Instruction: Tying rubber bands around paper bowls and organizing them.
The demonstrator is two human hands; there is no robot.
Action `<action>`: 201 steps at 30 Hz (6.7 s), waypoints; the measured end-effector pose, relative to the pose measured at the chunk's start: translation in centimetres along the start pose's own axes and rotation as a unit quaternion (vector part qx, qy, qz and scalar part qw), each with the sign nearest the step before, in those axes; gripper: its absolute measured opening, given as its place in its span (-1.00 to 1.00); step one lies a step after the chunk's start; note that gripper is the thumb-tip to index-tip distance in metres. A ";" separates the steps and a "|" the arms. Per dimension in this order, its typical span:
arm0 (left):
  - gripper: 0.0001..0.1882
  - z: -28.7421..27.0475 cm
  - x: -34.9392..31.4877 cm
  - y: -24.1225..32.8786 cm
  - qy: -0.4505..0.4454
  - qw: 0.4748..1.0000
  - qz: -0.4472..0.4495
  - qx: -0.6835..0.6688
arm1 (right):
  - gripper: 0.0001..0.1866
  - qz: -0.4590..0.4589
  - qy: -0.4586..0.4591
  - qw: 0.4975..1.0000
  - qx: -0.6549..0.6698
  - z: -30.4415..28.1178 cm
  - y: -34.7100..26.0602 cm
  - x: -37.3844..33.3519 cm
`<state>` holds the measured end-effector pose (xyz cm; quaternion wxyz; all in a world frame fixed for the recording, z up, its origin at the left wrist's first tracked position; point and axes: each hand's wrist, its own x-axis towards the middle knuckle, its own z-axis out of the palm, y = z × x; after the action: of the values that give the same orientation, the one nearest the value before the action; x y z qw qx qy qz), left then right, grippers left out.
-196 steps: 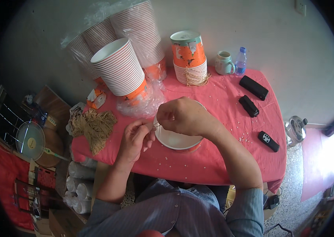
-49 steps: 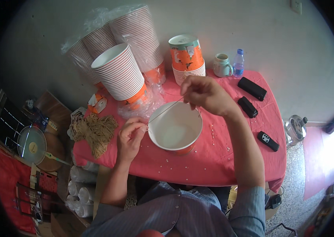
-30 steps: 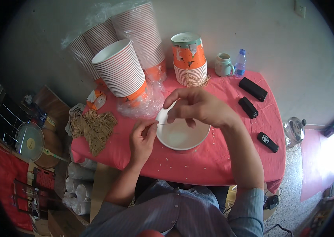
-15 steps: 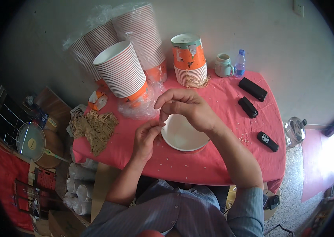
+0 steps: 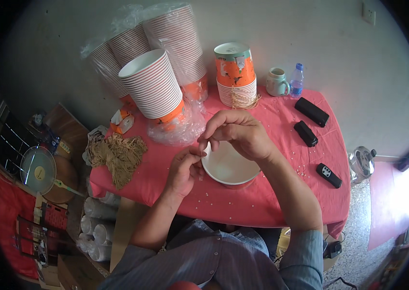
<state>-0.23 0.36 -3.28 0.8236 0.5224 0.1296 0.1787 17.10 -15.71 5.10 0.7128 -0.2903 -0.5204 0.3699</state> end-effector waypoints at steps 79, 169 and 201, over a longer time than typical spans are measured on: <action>-0.80 -4.2 13.9 -0.5 0.023 0.751 0.391 0.531 | -0.51 0.127 0.466 0.837 -0.258 -21.8 -6.7 16.5; -0.47 -7.8 14.5 3.0 0.198 0.640 0.548 0.501 | -0.82 -0.409 0.169 0.435 -0.784 8.2 -10.6 21.9; -0.86 -23.5 0.2 8.8 -0.031 0.584 0.173 0.792 | -0.68 -0.321 -0.113 0.714 -0.611 15.4 -9.1 -5.2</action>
<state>-10.89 23.03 -5.20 0.0406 0.9857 0.1017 0.1283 3.43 -24.70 14.13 0.3919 -0.4341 -0.7717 -0.2499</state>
